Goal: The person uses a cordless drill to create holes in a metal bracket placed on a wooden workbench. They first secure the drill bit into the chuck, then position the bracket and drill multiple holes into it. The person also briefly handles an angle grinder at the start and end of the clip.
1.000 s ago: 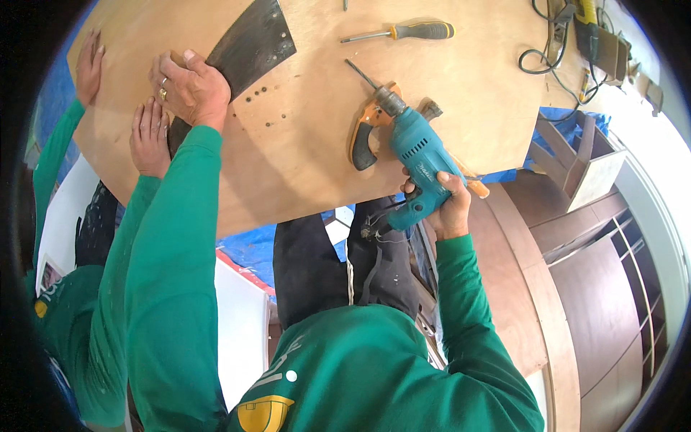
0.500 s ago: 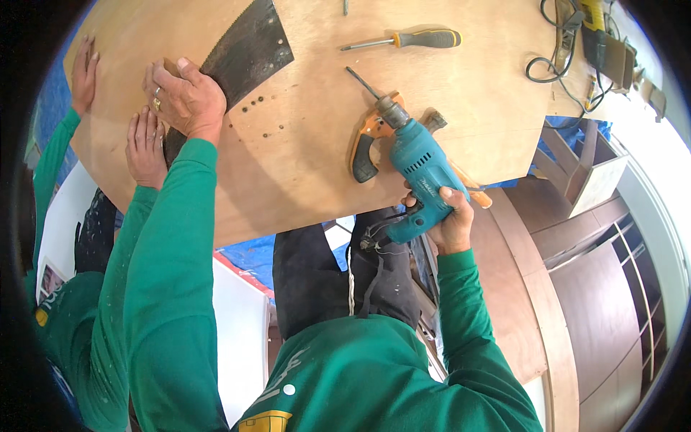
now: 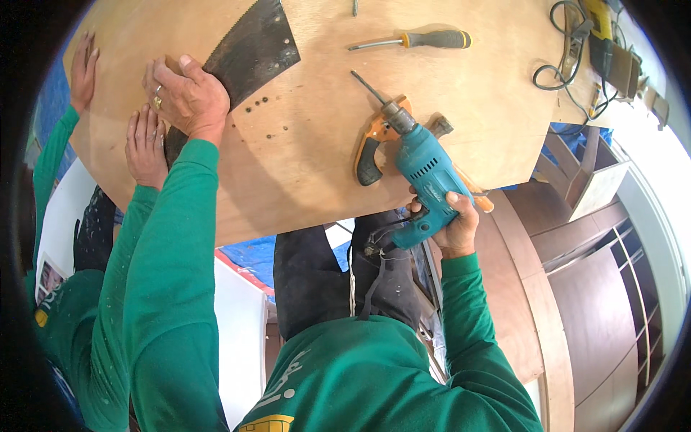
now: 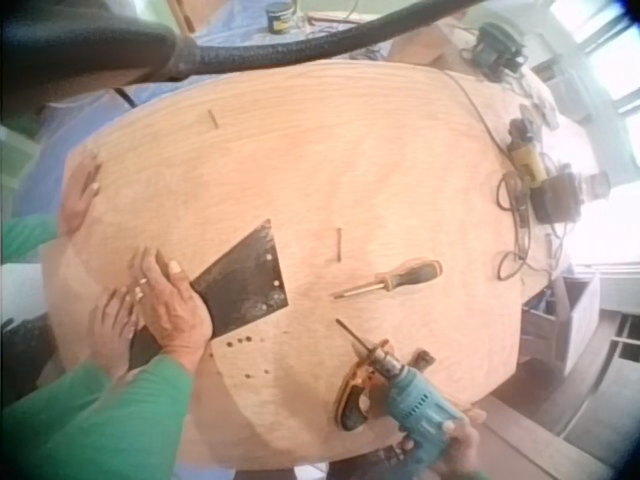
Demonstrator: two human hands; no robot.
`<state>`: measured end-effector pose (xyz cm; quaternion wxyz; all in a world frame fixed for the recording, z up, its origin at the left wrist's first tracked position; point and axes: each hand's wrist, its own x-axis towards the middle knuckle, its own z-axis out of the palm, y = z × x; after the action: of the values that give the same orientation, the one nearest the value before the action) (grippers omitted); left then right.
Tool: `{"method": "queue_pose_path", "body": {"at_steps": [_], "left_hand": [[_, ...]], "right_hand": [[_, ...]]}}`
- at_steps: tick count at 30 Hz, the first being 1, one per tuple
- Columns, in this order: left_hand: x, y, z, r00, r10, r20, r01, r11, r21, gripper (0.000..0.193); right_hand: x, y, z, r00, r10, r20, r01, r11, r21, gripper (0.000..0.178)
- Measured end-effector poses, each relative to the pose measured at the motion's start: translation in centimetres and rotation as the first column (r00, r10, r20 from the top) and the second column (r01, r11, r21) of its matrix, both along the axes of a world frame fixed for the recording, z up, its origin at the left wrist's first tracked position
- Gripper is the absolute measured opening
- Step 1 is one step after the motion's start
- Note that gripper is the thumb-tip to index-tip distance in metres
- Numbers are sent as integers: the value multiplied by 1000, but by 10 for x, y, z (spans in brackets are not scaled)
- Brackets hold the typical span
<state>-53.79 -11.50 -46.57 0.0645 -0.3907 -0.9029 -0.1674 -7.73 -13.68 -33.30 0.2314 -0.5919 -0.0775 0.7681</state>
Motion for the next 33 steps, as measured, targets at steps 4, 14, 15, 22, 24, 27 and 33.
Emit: {"method": "queue_pose_path", "body": {"at_steps": [4,14,15,22,24,27,33], "left_hand": [[0,-1,1,1000,5,-4,-5,1000,-3,53],[2,0,2,1000,6,-1,-7,1000,-9,50],[2,-1,1,1000,8,-5,-8,1000,-12,50],[0,-2,0,1000,-12,-11,12,1000,3,52],[0,-2,-1,1000,-9,-11,9,1000,3,53],[1,-2,1,1000,-9,0,9,1000,3,53],[0,-2,3,1000,-17,5,18,1000,-3,54]], "right_hand": [[-2,2,1,1000,-4,-7,4,1000,-19,84],[0,5,-8,999,0,38,0,1000,9,90],[0,5,-9,999,-5,41,4,1000,12,90],[15,6,-17,999,48,-20,-48,999,13,90],[18,5,-19,999,48,-24,-48,999,13,90],[23,4,-23,998,57,-32,-57,998,12,89],[29,6,-27,997,65,-46,-66,998,-9,89]]}}
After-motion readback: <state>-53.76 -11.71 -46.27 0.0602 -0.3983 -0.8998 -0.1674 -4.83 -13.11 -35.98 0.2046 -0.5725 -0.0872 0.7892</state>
